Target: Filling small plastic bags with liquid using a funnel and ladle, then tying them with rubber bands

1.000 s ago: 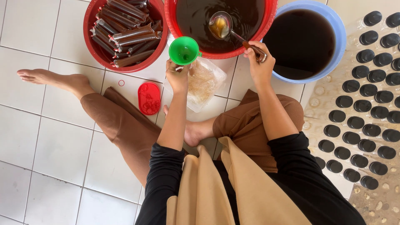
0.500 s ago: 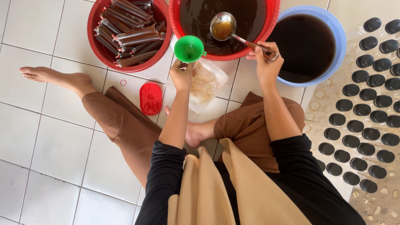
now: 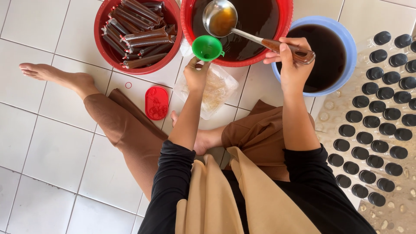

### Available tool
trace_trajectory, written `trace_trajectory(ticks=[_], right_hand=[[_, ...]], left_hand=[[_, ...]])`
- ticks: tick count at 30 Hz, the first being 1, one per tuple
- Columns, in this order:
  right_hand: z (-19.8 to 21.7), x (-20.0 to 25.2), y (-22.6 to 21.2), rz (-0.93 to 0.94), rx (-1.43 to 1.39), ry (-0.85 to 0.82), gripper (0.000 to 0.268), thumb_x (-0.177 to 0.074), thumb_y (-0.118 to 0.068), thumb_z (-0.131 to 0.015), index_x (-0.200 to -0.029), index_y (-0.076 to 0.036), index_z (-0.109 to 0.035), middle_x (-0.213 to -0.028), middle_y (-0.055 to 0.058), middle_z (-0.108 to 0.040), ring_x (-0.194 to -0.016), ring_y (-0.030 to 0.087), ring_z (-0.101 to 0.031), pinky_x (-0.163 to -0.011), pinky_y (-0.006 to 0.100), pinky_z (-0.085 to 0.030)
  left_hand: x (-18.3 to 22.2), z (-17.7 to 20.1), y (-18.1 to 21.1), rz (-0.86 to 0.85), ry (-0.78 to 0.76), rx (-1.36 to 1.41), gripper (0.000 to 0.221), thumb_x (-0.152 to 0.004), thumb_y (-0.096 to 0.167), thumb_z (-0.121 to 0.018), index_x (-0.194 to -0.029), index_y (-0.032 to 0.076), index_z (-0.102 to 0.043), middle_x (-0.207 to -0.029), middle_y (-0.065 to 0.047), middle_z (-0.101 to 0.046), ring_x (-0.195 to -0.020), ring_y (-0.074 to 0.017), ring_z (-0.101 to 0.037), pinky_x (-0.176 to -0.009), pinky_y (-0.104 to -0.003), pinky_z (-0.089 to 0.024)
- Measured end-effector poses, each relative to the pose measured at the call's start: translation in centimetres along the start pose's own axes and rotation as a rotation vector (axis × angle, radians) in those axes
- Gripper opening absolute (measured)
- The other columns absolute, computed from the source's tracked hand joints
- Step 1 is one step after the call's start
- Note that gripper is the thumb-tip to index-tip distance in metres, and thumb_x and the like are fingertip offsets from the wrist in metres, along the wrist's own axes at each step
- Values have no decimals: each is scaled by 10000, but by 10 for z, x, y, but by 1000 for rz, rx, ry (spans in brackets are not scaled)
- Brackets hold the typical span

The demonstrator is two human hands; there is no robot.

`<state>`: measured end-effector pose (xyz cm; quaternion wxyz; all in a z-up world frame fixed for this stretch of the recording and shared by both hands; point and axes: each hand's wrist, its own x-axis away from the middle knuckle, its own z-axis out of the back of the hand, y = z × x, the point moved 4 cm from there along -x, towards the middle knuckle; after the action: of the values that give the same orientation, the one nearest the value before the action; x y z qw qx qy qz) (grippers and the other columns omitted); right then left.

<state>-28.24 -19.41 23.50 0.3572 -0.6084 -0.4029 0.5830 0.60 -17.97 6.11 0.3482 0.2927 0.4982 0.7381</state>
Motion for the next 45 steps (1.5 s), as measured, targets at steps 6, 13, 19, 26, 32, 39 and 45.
trace_trajectory(ticks=[6,13,19,26,32,39,45], right_hand=[[-7,18,5,101,-169,-65,248,-1065,-69,-609,-1092,175,-578,-898,429,-656,-737,478,-728,-599,514,-665],[-25,56,11,132,-128,-70,234,-1045,-67,-609,-1095,161,-611,-868,353,-690,-705,405,-743,-607,452,-646],[-30,85,30,288,67,-60,232,-960,-86,-725,-1072,117,-719,-819,304,-723,-689,335,-746,-528,297,-539],[-39,93,40,419,19,-74,241,-940,-113,-746,-1020,114,-744,-878,246,-727,-773,369,-733,-713,414,-584],[-39,93,31,445,-24,-91,250,-940,-94,-731,-1029,139,-736,-861,264,-721,-734,388,-729,-753,460,-593],[-21,76,42,168,-201,-19,305,-1089,-199,-557,-1147,100,-579,-863,315,-703,-729,387,-745,-636,459,-642],[4,56,49,237,-90,17,242,-1102,-133,-560,-1152,104,-561,-891,358,-699,-730,404,-746,-658,467,-642]], left_hand=[[-12,-8,-35,-112,76,78,264,-763,259,-899,-987,171,-790,-927,-28,-784,-682,-146,-685,-607,-280,-580],[-8,8,-30,-12,33,185,238,-788,216,-882,-990,147,-776,-726,-104,-686,-486,-145,-661,-359,-250,-566],[-20,19,-64,-127,94,114,286,-752,280,-949,-963,167,-794,-867,-79,-753,-688,-135,-666,-604,-219,-522],[-28,18,-80,-158,99,162,242,-770,254,-933,-960,210,-791,-940,46,-760,-756,-95,-657,-642,-196,-472],[-21,21,-69,-205,113,140,251,-777,225,-924,-989,204,-790,-993,63,-711,-803,-110,-651,-680,-225,-484],[-13,30,-53,-196,98,132,224,-773,247,-928,-936,195,-784,-986,83,-690,-837,-108,-677,-732,-247,-519],[-4,43,-41,-216,91,136,173,-818,226,-889,-935,171,-774,-990,50,-670,-873,-135,-695,-765,-293,-530]])
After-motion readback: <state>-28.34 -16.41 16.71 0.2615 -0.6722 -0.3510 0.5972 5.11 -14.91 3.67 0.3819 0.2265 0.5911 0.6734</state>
